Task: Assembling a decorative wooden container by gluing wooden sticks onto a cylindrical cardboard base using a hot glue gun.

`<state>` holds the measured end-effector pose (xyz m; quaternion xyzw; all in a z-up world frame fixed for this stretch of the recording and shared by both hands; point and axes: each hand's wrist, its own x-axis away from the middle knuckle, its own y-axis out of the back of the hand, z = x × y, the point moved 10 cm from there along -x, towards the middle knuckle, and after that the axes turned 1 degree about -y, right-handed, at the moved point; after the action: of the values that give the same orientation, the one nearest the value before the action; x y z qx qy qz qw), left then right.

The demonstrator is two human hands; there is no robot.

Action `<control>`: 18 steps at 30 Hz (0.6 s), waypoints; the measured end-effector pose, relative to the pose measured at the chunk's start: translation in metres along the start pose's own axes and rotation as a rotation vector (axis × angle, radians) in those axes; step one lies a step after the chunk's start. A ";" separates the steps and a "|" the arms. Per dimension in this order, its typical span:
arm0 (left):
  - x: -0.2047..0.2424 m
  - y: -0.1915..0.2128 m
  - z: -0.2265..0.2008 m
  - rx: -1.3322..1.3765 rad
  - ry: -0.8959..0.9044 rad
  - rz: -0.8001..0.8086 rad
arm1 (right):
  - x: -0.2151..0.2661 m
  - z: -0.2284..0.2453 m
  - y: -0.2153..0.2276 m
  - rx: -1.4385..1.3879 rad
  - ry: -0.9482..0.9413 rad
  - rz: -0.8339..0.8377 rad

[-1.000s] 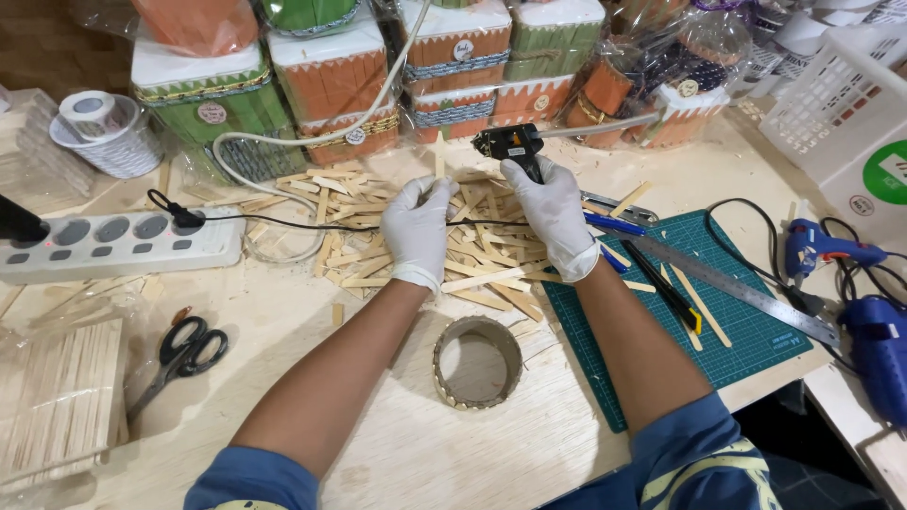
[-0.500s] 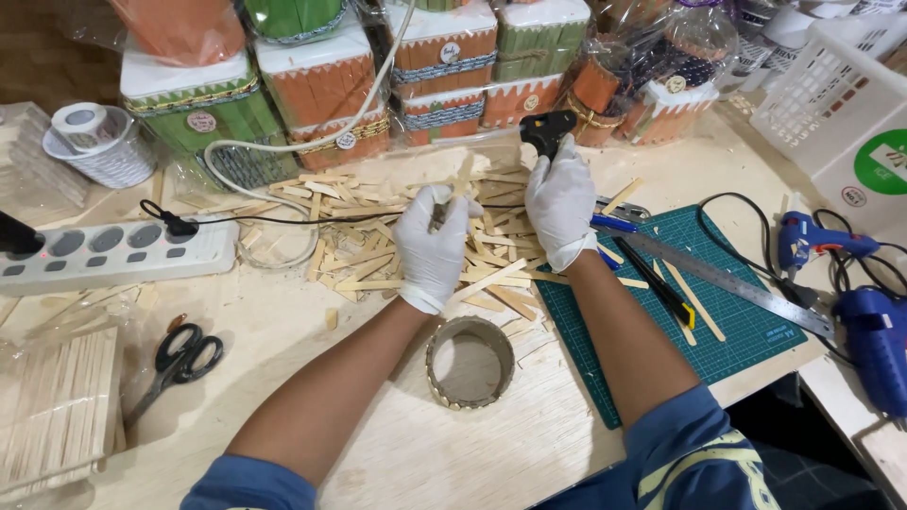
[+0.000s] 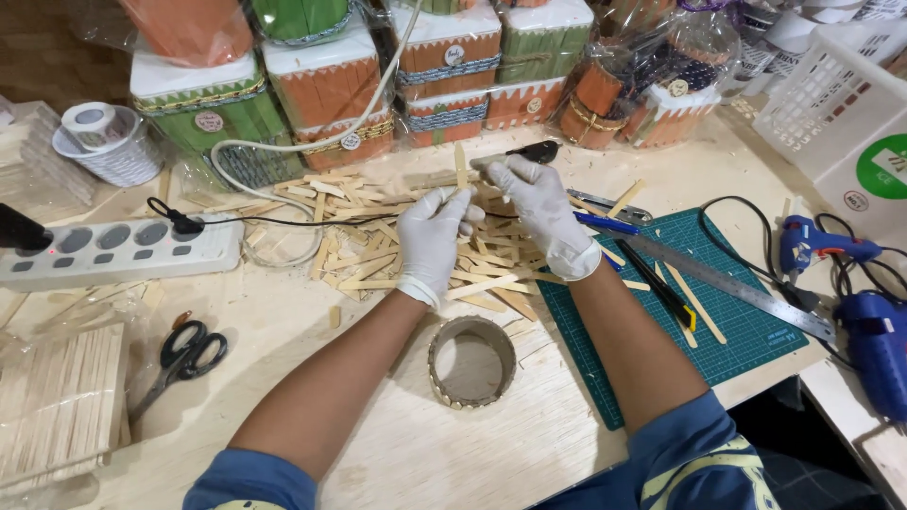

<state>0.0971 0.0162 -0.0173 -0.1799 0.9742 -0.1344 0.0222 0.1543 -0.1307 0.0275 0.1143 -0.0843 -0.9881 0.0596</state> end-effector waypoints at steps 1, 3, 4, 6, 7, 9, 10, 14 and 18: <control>-0.001 0.000 0.001 0.000 0.001 -0.003 | 0.001 -0.009 -0.001 0.000 -0.001 0.003; -0.002 -0.003 0.005 0.019 0.020 0.008 | 0.002 -0.032 -0.011 -0.170 -0.069 0.066; -0.003 -0.002 0.002 0.020 0.022 0.005 | 0.010 -0.016 -0.012 -0.170 -0.070 0.069; -0.002 -0.006 0.001 0.038 0.043 0.050 | 0.030 0.013 -0.024 -0.487 -0.133 0.158; -0.004 -0.004 0.003 0.037 0.051 0.045 | 0.027 0.011 -0.023 -0.488 -0.142 0.160; -0.007 -0.007 0.005 0.026 0.049 0.091 | 0.023 0.006 -0.026 -0.635 -0.190 0.223; -0.007 -0.008 0.002 0.026 0.055 0.088 | 0.025 0.010 -0.027 -0.635 -0.197 0.224; 0.002 -0.017 -0.028 -0.051 0.037 0.156 | 0.032 0.033 -0.020 -0.658 -0.117 0.226; 0.058 -0.020 -0.141 -0.353 -0.021 0.215 | 0.027 0.063 0.008 -0.782 -0.017 0.271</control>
<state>0.0365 0.0135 0.1244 -0.0773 0.9960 0.0432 0.0147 0.1143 -0.1328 0.0840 0.0626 0.2828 -0.9297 0.2276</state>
